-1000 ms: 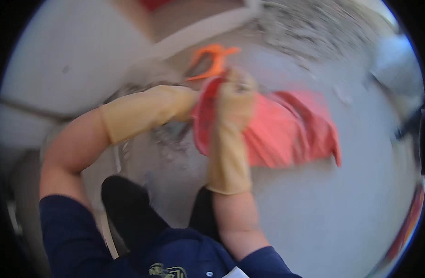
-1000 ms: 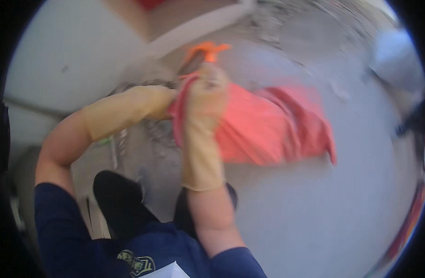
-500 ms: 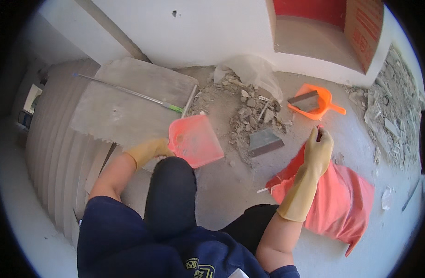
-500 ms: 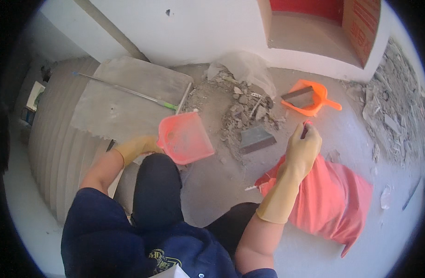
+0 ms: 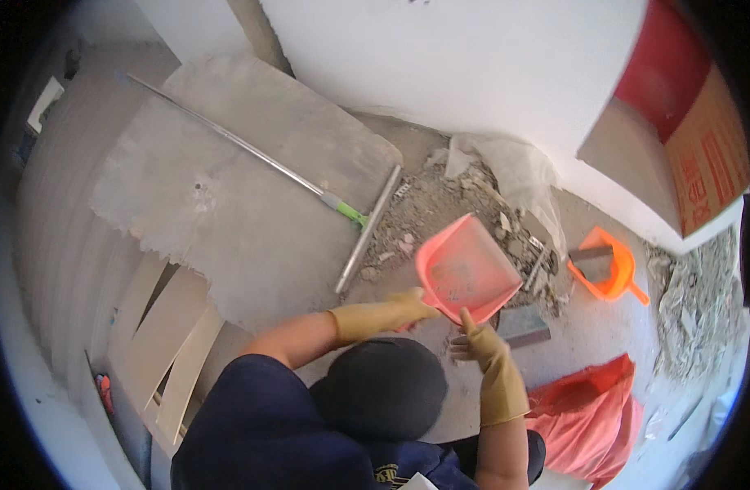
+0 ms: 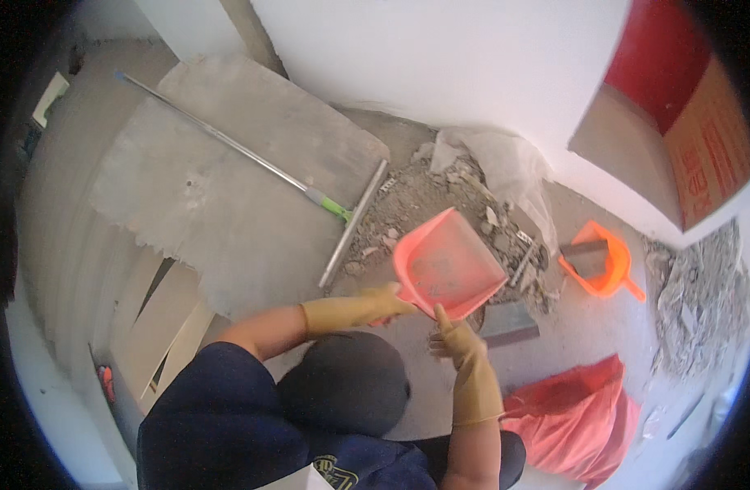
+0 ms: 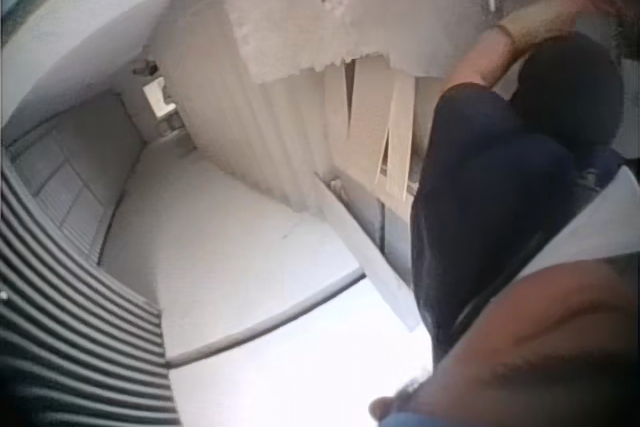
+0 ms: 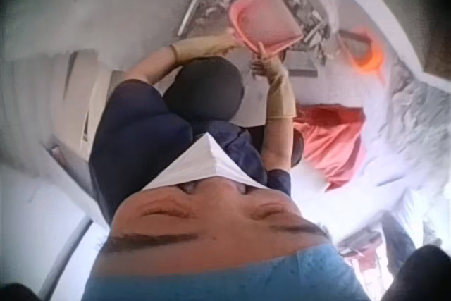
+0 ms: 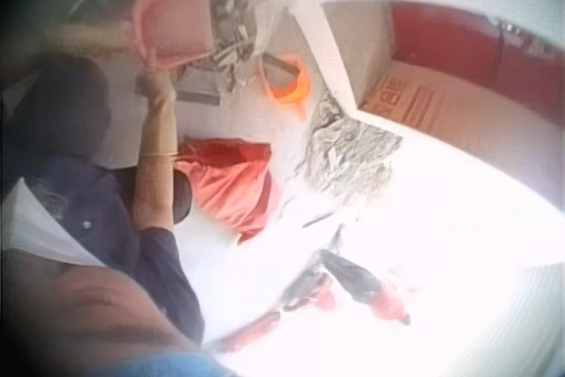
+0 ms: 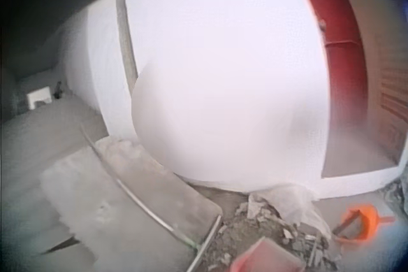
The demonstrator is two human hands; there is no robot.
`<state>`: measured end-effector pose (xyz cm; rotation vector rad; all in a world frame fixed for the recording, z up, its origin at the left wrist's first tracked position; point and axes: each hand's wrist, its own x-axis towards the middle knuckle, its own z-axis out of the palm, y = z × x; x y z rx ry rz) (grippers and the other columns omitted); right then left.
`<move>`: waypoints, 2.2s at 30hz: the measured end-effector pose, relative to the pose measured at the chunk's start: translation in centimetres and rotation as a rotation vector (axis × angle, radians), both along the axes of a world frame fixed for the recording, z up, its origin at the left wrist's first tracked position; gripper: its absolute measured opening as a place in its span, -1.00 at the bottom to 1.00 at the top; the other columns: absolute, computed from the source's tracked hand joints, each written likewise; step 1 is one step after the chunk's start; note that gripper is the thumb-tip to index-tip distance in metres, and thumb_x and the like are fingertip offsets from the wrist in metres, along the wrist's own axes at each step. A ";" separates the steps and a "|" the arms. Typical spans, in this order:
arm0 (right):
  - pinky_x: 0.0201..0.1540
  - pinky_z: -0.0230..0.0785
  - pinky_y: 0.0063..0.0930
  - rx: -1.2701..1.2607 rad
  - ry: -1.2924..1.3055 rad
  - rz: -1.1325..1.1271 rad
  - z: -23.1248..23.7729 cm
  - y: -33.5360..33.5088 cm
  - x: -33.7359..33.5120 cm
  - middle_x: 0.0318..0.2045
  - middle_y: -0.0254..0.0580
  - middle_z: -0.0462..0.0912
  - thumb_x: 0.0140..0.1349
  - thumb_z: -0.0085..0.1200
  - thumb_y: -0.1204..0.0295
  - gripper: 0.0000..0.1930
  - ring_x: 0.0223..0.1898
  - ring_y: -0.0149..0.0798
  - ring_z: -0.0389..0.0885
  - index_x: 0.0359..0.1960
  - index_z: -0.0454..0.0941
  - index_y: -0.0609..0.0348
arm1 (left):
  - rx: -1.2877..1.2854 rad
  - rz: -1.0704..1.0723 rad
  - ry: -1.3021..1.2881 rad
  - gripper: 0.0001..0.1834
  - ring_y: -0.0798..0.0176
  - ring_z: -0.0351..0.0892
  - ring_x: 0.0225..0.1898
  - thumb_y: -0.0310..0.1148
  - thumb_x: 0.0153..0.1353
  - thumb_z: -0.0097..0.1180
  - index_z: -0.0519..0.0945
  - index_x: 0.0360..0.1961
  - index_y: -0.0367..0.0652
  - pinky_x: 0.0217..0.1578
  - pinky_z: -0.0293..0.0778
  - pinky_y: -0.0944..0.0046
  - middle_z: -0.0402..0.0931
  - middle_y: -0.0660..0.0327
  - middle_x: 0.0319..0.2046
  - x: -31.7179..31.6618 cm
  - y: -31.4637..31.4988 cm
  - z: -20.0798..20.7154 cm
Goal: The person clears construction debris from a floor by using a dustpan and a handheld scraper to gather concrete fragments and wires into a red plastic bag.
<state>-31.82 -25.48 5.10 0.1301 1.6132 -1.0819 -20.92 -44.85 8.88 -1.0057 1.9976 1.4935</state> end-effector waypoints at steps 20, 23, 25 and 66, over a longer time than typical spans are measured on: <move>-0.12 0.63 -0.11 -0.020 0.113 -1.037 0.1 2.4 1.4 -0.09 -0.09 0.64 0.23 0.06 0.56 -0.71 -0.15 -0.07 0.68 0.01 0.52 0.24 | -0.183 1.165 0.146 -0.30 -0.04 0.64 -0.13 -0.01 0.21 0.27 0.43 0.17 -0.37 -0.14 0.64 0.02 0.53 -0.14 0.00 10.3 -39.0 -1.8; -0.12 0.63 -0.13 -0.031 0.109 -1.053 0.7 4.8 2.1 -0.10 -0.08 0.65 0.23 0.06 0.56 -0.71 -0.17 -0.09 0.68 0.00 0.53 0.25 | -0.084 1.144 0.151 -0.38 -0.03 0.66 -0.22 -0.06 0.26 0.21 0.48 0.06 -0.46 -0.21 0.65 0.06 0.58 -0.11 -0.10 5.8 -39.3 -2.4; -0.12 0.63 -0.14 -0.029 0.100 -1.043 0.0 5.2 2.6 -0.10 -0.08 0.65 0.23 0.06 0.56 -0.71 -0.18 -0.09 0.68 0.01 0.52 0.26 | -0.166 1.203 0.106 -0.47 0.01 0.68 -0.29 -0.12 0.28 0.18 0.52 -0.03 -0.47 -0.27 0.63 0.11 0.62 -0.07 -0.18 3.5 -40.3 -3.7; -0.42 0.59 -0.30 0.573 0.434 -1.291 15.4 26.7 2.7 -0.38 -0.01 0.66 0.11 0.04 0.44 -0.75 -0.39 -0.12 0.71 -0.21 0.62 0.27 | 0.417 -0.046 1.122 -0.66 0.43 0.42 -0.66 -0.09 0.33 0.19 0.63 -0.38 -0.18 -0.66 0.27 0.40 0.39 0.38 -0.72 -28.6 6.7 25.4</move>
